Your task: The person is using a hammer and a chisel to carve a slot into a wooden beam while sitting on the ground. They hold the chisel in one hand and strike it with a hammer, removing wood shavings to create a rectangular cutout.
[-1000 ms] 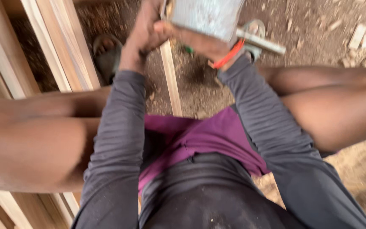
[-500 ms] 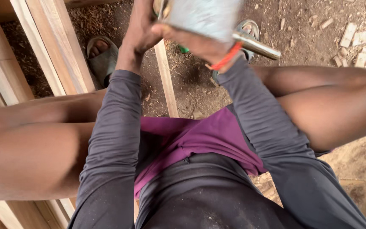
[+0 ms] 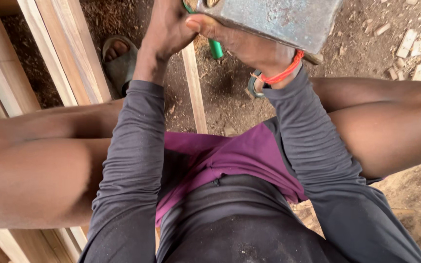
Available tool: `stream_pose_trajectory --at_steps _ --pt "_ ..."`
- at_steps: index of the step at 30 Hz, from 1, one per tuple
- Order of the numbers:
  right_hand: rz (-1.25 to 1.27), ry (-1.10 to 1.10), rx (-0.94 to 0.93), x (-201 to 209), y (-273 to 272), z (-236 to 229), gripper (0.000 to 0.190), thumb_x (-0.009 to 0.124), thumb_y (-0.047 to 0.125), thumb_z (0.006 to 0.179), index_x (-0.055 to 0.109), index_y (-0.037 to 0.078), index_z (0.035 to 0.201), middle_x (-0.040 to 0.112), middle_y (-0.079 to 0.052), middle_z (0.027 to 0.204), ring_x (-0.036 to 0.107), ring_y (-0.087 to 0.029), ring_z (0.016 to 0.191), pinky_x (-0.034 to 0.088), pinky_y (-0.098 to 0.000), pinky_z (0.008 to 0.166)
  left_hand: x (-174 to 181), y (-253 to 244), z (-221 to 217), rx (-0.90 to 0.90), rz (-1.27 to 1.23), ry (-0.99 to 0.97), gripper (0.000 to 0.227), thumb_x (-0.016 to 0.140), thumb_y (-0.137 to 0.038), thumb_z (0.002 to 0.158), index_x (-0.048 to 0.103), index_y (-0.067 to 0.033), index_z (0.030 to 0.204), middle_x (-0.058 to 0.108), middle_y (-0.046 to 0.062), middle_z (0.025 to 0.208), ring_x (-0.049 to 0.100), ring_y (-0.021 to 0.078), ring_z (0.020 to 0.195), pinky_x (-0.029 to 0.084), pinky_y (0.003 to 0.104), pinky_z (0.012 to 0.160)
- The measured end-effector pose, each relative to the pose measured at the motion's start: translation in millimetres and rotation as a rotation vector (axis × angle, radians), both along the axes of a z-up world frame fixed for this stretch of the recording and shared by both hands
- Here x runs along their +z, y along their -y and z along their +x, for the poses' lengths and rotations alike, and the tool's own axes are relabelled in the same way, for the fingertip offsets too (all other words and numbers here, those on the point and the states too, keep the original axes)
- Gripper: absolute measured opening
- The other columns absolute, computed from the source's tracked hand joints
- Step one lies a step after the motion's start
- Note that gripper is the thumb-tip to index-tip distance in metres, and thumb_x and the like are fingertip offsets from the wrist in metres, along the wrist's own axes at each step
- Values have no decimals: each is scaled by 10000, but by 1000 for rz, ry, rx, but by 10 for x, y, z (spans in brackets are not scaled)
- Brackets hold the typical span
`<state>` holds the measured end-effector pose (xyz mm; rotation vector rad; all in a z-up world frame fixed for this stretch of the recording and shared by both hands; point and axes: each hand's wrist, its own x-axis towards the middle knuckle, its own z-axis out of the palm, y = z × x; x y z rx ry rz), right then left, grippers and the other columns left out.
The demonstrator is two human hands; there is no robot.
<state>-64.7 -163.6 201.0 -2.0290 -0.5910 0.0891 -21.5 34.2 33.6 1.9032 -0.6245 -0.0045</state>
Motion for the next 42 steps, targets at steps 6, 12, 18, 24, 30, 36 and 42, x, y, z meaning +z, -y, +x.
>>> stream_pose_trajectory --at_steps 6,12,18,24,30,36,42 --pt "44 20 63 -48 -12 55 220 770 272 1140 691 70 1100 662 10 930 636 -102 795 527 -274 696 -137 53 7 -66 -130 0 564 862 -401 1041 549 -33 1333 656 171 1260 681 322 1179 597 475 1041" --pt "-43 270 1 -2 -205 1 534 811 454 964 664 13 1227 696 -49 988 688 -157 843 582 -291 708 -1031 61 -89 -7 -3 -136 519 799 -287 998 576 -83 1420 638 167 1347 622 327 1266 516 484 1106" --pt "49 -242 169 -211 -270 84 463 773 509 955 679 69 1063 652 -3 916 654 -145 827 564 -287 741 -951 73 -234 89 -16 -5 731 946 -367 874 550 -18 1380 583 205 1301 545 358 1241 458 505 1102" --pt "59 86 -260 -794 352 92 533 810 592 901 623 127 1081 637 3 937 667 -116 813 581 -283 746 390 19 32 61 -298 -199 198 779 -256 1029 684 -150 1166 728 40 1113 745 169 1016 653 374 933" --pt "455 -169 -520 -1905 762 21 484 754 609 951 677 159 1110 680 3 1064 674 -151 1052 543 -452 1046 481 91 27 185 -211 -48 176 650 -102 1166 528 -77 1041 559 54 996 608 170 868 584 291 810" --pt "494 -208 -673 -2003 1020 50 503 747 628 915 727 166 1112 741 -9 1001 713 -185 1020 508 -475 1083 323 -2 35 286 -528 -98 158 727 -67 1015 607 -51 1118 669 49 965 707 129 758 663 266 623" --pt "517 -189 -592 -1888 934 46 472 736 600 955 727 162 1130 711 5 1026 694 -172 1019 533 -441 1047 245 -12 -41 281 -581 108 50 673 -41 1085 631 -56 1107 728 55 950 740 128 779 632 235 615"
